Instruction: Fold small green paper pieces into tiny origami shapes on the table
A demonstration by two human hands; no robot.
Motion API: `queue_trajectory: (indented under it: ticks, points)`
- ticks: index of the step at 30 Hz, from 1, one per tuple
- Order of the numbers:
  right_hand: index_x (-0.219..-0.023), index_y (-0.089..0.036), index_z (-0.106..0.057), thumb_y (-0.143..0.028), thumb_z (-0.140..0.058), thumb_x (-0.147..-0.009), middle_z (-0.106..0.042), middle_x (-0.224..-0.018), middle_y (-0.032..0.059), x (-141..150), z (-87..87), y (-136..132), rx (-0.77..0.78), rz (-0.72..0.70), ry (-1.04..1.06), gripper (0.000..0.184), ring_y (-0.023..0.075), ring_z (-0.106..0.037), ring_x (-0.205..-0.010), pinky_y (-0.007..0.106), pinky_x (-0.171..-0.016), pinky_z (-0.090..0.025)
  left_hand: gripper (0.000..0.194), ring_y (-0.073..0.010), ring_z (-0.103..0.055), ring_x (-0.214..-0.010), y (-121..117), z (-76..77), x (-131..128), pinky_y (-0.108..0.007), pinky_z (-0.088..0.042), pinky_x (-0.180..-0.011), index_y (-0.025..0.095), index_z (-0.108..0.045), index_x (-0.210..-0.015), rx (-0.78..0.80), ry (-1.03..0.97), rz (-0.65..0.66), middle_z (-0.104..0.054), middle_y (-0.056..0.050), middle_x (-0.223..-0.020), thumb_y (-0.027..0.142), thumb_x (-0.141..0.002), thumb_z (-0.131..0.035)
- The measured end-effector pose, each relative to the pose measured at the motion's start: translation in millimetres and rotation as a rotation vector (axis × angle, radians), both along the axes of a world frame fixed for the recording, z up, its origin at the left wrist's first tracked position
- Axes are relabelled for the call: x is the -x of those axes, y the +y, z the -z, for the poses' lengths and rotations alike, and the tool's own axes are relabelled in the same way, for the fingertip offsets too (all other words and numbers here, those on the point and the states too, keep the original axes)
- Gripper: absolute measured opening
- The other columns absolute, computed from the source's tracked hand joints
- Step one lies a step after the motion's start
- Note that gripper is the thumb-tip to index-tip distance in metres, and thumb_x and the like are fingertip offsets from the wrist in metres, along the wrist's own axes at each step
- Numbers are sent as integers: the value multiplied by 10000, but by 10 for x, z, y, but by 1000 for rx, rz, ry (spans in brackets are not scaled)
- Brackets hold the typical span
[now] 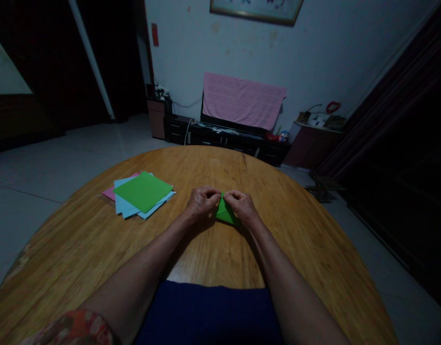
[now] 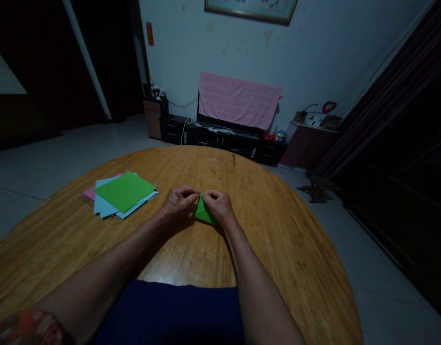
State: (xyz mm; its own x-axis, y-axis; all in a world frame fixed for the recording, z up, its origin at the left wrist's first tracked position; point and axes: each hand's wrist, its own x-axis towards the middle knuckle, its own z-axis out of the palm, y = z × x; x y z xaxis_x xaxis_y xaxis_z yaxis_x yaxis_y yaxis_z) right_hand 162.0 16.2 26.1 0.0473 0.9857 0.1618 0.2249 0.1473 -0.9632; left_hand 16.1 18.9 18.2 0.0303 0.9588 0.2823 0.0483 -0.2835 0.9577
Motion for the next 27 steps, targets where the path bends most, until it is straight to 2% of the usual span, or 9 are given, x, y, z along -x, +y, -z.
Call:
queue_trajectory:
  ticks: [5, 9, 18, 23, 27]
  points:
    - [-638, -171, -635, -395, -655, -674, -548, -618, -8, 6, 2, -11, -8, -18, 24, 227, 114, -457, -562, 244, -538, -358, 55, -109, -497, -504, 2, 13, -7, -221, -335, -470, 170, -691, -669, 203, -138, 59, -573, -1, -562, 220, -683, -672]
    - [-634, -170, -628, -405, -665, -673, -547, -616, -5, 7, 5, -11, -1, -48, 19, 240, 114, -455, -563, 239, -530, -354, 72, -98, -474, -473, 3, 11, -9, -216, -316, -459, 169, -655, -650, 281, -212, 108, -538, 15, -516, 227, -676, -690]
    - [-636, -165, -645, -429, -686, -650, -566, -606, -2, -8, -25, -7, 35, -78, 1, 268, 113, -469, -552, 247, -529, -358, 109, -80, -441, -455, 2, 62, 11, -215, -275, -450, 170, -618, -633, 282, -230, 165, -501, 32, -516, 238, -690, -681]
    - [-711, -165, -670, -397, -739, -613, -614, -661, 2, 12, -39, -29, 79, -103, 109, 261, 119, -521, -597, 248, -577, -405, 135, -77, -427, -449, -20, 124, 8, -217, -252, -439, 179, -587, -674, 240, -297, 225, -478, 43, -531, 277, -730, -662]
    - [-755, -167, -690, -401, -740, -627, -640, -696, 13, 34, -46, -59, 107, -102, 179, 272, 130, -547, -614, 260, -591, -422, 149, -72, -409, -440, -35, 111, 12, -215, -256, -434, 172, -567, -675, 249, -352, 273, -454, 54, -515, 268, -718, -674]
